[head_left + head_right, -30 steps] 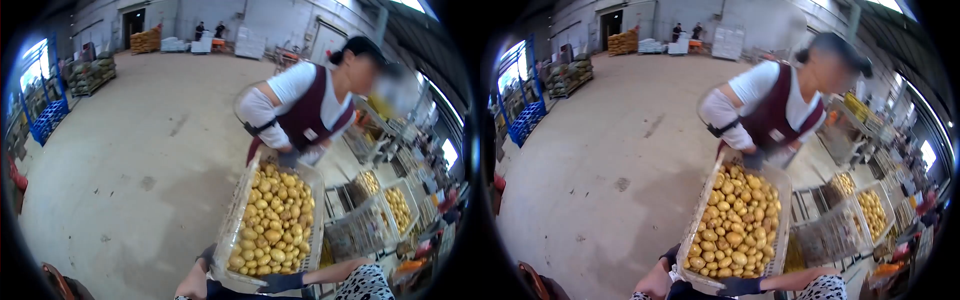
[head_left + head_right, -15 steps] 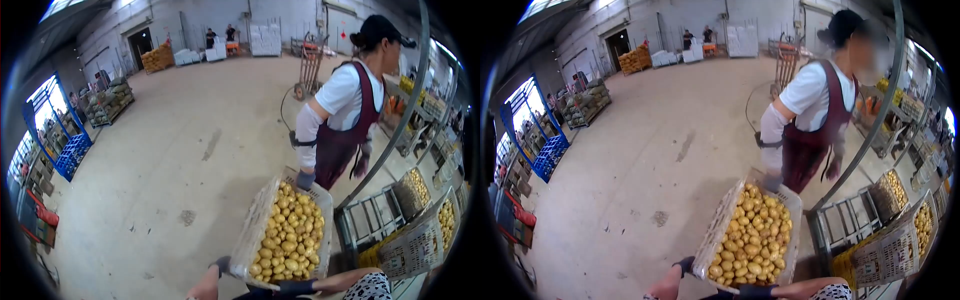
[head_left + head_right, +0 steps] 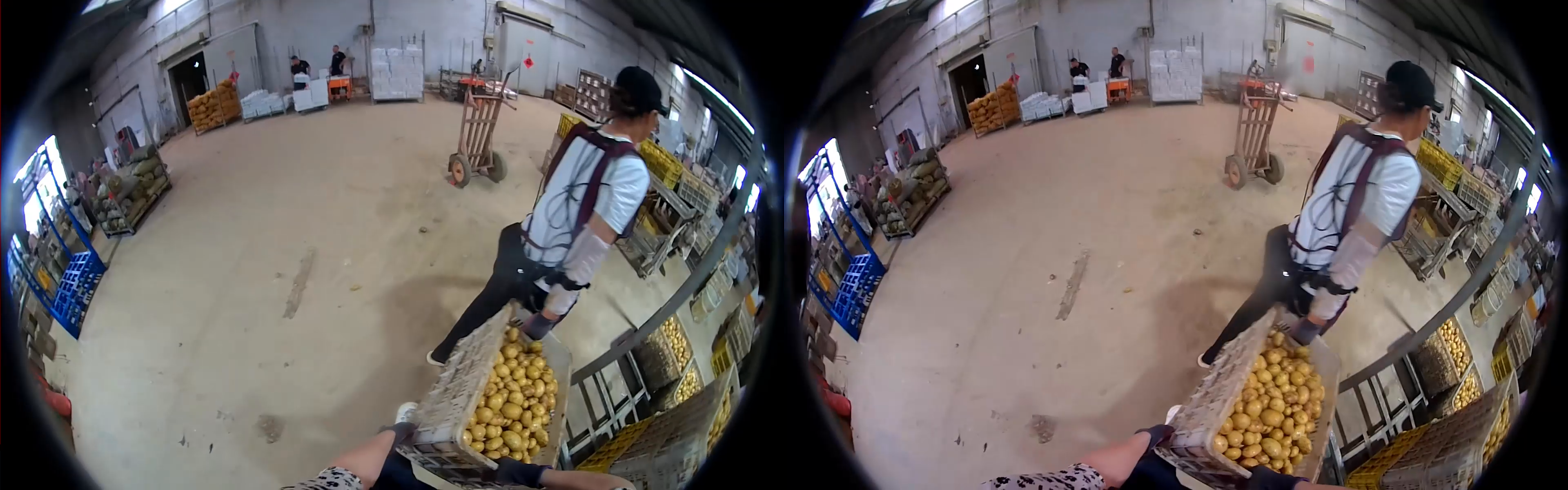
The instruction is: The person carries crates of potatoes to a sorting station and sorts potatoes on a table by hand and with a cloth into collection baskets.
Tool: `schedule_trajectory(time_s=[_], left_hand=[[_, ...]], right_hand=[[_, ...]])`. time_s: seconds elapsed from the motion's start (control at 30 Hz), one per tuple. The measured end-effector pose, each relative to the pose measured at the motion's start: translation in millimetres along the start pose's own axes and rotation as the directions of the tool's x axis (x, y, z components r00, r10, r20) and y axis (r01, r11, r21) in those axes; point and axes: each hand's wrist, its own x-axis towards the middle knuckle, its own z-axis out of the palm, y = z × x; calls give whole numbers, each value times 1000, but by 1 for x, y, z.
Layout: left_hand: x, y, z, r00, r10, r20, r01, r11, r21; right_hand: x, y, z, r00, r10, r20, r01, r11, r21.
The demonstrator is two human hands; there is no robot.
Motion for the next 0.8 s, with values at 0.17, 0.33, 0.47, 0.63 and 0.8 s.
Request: schedule_trajectory(time_s=[0.17,0.33,0.47,0.63,0.8], left_hand=[[151,77,52,986,101,133,-138,941,309],[146,218,54,966,65,252,-180,866,467],[151,305,48,949,54,309,-233,783,577],[267,333,54,884,-189,428,52,948,313],[315,393,76,895,-169,414,-88,841,533]], right_hand=[[25,2,-79,970,229,-77,-219,968,122],[48,2,-140,922,377,-93,-338,896,288],[83,1,-161,933,218,-287,-117,936,332],[92,-37,-231,916,271,-294,-150,915,375],[102,-25,-291,907,332,-258,-230,906,356]])
